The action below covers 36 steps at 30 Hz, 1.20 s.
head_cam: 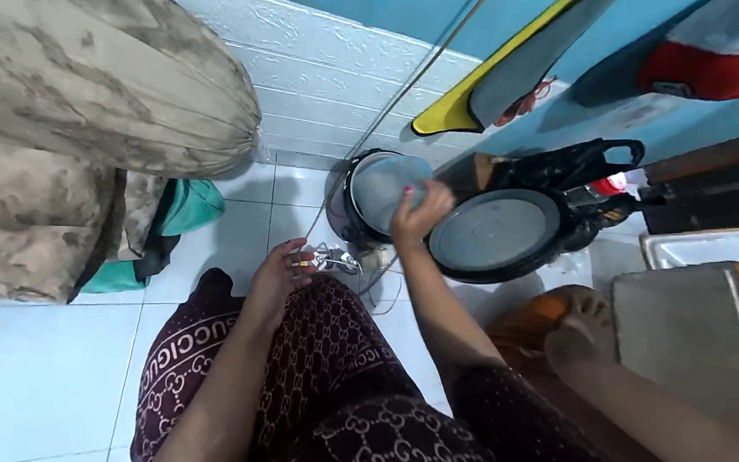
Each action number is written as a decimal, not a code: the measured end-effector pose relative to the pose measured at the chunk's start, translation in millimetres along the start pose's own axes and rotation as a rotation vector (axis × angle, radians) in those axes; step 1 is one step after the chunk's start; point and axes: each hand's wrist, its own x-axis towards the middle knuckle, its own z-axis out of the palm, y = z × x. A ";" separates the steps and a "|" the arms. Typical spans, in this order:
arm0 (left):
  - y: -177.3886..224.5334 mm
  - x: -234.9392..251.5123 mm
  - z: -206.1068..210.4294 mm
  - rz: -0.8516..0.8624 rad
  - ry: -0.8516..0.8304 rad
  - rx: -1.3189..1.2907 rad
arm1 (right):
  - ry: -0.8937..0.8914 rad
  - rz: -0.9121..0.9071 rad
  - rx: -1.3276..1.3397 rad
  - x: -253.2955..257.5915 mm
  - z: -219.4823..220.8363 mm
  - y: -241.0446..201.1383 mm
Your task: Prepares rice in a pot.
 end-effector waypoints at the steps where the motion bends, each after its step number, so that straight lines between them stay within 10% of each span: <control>1: 1.1 2.1 0.7 0.004 -0.002 -0.001 | -0.017 -0.079 0.024 -11.1 38.7 8.3; 6: -0.3 1.3 3.4 -0.003 0.017 0.028 | -0.159 0.054 -0.138 -28.9 169.6 12.5; 11: -9.4 -6.5 -2.6 -0.023 0.044 0.134 | -0.141 0.097 -0.250 -24.5 197.7 18.9; 18: -5.5 1.4 -3.7 0.016 0.055 0.127 | -0.028 -0.265 -0.211 -81.1 157.6 96.1; 25: -0.8 4.1 -2.0 0.019 0.026 0.151 | -0.366 -0.420 -0.109 -85.3 82.9 163.7; 29: 0.8 2.5 -3.3 0.041 0.044 0.149 | 0.138 -0.252 -0.067 -76.4 59.1 115.8; 36: 5.6 -1.6 8.5 0.042 0.017 0.150 | -0.350 0.190 -0.172 31.5 16.2 7.1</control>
